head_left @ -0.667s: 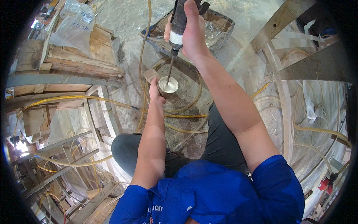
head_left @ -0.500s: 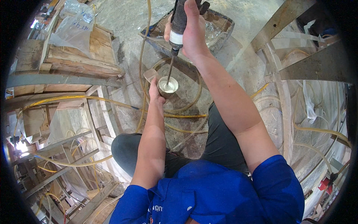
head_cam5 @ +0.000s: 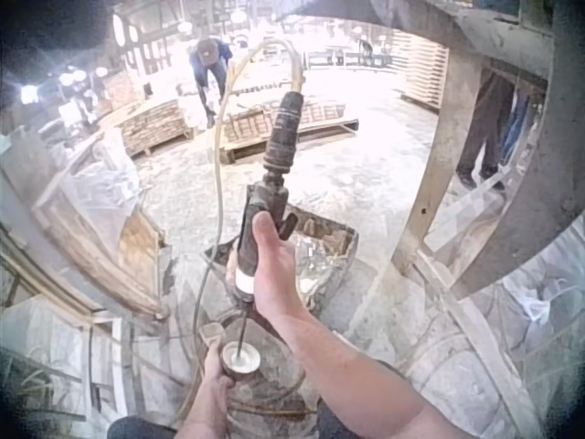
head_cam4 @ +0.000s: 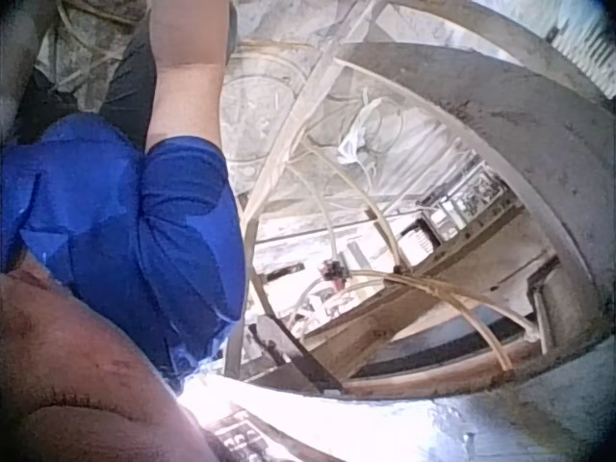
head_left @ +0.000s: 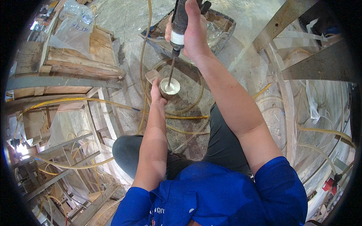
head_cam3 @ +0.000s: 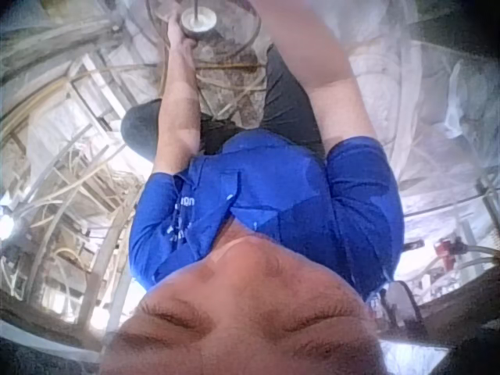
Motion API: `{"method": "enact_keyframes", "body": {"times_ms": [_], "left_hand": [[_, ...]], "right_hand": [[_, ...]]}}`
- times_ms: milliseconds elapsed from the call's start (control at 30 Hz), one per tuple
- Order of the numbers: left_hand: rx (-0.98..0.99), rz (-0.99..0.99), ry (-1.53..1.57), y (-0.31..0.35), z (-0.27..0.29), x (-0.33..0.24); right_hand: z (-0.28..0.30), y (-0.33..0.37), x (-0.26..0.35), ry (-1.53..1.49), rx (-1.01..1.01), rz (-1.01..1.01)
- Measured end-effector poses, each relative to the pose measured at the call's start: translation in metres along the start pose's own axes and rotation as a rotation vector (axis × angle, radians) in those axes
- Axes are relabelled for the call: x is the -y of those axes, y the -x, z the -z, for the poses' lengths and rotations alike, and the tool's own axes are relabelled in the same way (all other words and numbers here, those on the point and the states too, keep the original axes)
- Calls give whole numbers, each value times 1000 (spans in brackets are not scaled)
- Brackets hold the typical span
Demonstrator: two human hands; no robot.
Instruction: The person pours liquids from two large jugs into a small cup, then uses a drill with a mixing attachment to blend the contents. After mixing, the person places the cup on a workbench and handles wooden pieces.
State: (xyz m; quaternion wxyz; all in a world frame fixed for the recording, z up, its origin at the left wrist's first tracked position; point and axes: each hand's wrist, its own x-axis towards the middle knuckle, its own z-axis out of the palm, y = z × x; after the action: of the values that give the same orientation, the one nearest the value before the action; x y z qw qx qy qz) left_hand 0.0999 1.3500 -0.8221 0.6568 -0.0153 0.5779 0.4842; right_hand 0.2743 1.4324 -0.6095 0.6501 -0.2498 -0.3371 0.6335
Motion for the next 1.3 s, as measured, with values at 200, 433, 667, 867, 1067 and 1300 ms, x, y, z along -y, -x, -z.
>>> {"method": "enact_keyframes", "body": {"times_ms": [200, 433, 667, 867, 1067, 1300], "left_hand": [[13, 24, 11, 6, -6, 0], [41, 18, 31, -1, 2, 1], [8, 30, 36, 6, -3, 0], [8, 30, 27, 12, -7, -1], [33, 53, 13, 11, -5, -3], [44, 33, 15, 0, 1, 0]], "right_hand": [[3, -1, 0, 17, -13, 15], [-1, 0, 0, -30, -4, -5], [1, -1, 2, -7, -27, -27], [1, 0, 1, -3, 0, -21], [1, 0, 3, 6, 4, -17], [-1, 1, 3, 2, 0, -30]]}}
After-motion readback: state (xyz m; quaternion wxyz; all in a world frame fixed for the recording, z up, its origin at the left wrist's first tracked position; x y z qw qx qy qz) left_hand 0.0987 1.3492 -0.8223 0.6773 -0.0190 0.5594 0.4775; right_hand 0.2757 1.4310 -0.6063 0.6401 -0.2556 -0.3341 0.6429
